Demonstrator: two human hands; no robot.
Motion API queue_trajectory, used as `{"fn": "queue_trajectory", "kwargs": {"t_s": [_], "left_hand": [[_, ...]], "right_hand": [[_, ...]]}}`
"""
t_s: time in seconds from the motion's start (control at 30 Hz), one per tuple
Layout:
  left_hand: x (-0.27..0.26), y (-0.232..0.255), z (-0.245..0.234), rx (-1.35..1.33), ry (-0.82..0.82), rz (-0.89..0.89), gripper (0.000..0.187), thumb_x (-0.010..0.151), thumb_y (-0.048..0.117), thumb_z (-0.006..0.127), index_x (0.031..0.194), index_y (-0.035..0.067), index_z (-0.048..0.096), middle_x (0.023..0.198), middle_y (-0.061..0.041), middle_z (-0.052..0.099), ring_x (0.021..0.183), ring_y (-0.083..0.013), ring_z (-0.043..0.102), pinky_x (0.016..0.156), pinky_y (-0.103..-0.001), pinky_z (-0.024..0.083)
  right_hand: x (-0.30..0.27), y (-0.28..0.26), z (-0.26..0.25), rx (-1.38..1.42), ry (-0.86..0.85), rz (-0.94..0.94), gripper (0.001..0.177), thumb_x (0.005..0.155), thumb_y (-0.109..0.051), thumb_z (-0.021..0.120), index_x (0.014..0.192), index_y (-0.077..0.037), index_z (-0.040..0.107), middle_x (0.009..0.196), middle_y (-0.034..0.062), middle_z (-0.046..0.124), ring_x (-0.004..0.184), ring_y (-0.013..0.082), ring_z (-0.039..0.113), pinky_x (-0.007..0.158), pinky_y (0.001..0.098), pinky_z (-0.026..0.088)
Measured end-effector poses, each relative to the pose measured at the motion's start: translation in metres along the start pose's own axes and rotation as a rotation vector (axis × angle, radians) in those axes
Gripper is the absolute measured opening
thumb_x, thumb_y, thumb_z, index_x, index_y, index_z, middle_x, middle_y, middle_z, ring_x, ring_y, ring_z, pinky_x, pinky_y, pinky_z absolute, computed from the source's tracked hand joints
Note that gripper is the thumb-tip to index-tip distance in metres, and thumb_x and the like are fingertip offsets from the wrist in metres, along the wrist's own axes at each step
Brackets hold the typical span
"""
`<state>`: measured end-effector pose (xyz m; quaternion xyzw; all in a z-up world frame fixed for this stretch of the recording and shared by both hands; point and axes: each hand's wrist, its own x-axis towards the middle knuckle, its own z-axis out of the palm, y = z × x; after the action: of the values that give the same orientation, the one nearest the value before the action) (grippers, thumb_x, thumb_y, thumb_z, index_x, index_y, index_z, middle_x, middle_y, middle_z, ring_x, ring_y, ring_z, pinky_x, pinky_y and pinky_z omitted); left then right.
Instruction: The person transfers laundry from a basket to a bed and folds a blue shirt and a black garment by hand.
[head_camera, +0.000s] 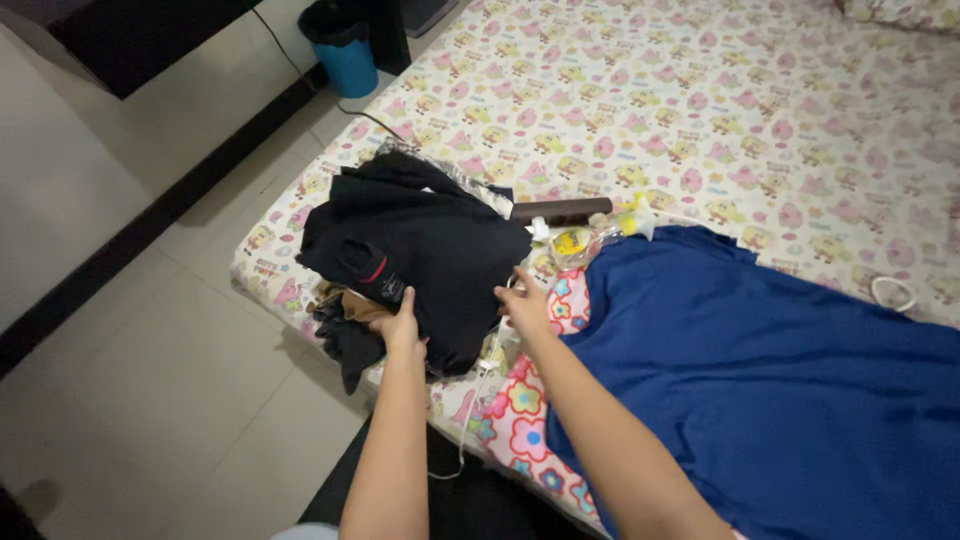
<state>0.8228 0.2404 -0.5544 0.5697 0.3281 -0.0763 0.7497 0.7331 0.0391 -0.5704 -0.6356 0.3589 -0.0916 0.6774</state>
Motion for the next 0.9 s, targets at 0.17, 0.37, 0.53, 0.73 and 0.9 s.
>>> {"fn": "queue_trajectory", "kwargs": {"t_s": [0.17, 0.37, 0.53, 0.73, 0.9], "left_hand": [[-0.06, -0.026, -0.022, 0.293, 0.362, 0.453, 0.109, 0.087, 0.042, 0.089, 0.153, -0.002, 0.015, 0.15, -0.031, 0.029, 0.139, -0.0414, 0.034, 0.11, -0.05, 0.035], [-0.201, -0.135, -0.034, 0.302, -0.378, 0.701, 0.058, 0.086, 0.017, 0.073, 0.136, 0.001, 0.046, 0.127, -0.017, 0.054, 0.108, -0.029, 0.058, 0.096, -0.043, 0.05], [-0.282, -0.183, -0.022, 0.808, -0.658, 0.969, 0.035, 0.085, 0.016, 0.074, 0.117, 0.009, 0.063, 0.117, -0.012, 0.062, 0.111, -0.0313, 0.059, 0.092, -0.046, 0.051], [-0.387, -0.203, 0.014, 1.207, -0.861, 1.244, 0.052, 0.077, 0.042, 0.082, 0.118, 0.013, 0.066, 0.134, -0.014, 0.057, 0.127, -0.0348, 0.051, 0.097, -0.06, 0.044], [-0.439, -0.225, 0.029, 1.647, -0.962, 1.212, 0.09, 0.07, 0.064, 0.084, 0.135, 0.008, 0.056, 0.15, -0.02, 0.043, 0.14, -0.0359, 0.039, 0.103, -0.071, 0.036]], "right_hand": [[-0.015, 0.029, -0.058, 0.075, -0.043, -0.155, 0.071, 0.086, -0.017, 0.076, 0.15, -0.015, 0.046, 0.1, 0.0049, 0.073, 0.068, 0.0169, 0.067, 0.057, 0.0349, 0.054], [-0.08, 0.06, -0.236, -0.412, 0.271, -0.367, 0.065, 0.087, -0.021, 0.076, 0.147, -0.016, 0.051, 0.105, 0.0083, 0.078, 0.081, 0.0179, 0.075, 0.078, 0.0339, 0.061], [-0.179, 0.051, -0.396, -0.766, 0.644, -0.3, 0.072, 0.084, -0.025, 0.077, 0.15, -0.018, 0.047, 0.122, 0.0159, 0.07, 0.107, 0.0362, 0.067, 0.091, 0.0471, 0.054], [-0.271, 0.064, -0.509, -0.998, 0.745, -0.321, 0.072, 0.084, -0.03, 0.079, 0.149, -0.017, 0.05, 0.129, 0.0202, 0.063, 0.119, 0.0419, 0.06, 0.099, 0.0504, 0.051], [-0.322, 0.099, -0.545, -1.159, 0.524, -0.29, 0.075, 0.079, -0.044, 0.08, 0.145, -0.019, 0.053, 0.129, 0.0172, 0.063, 0.121, 0.0385, 0.059, 0.103, 0.0477, 0.05]]}}
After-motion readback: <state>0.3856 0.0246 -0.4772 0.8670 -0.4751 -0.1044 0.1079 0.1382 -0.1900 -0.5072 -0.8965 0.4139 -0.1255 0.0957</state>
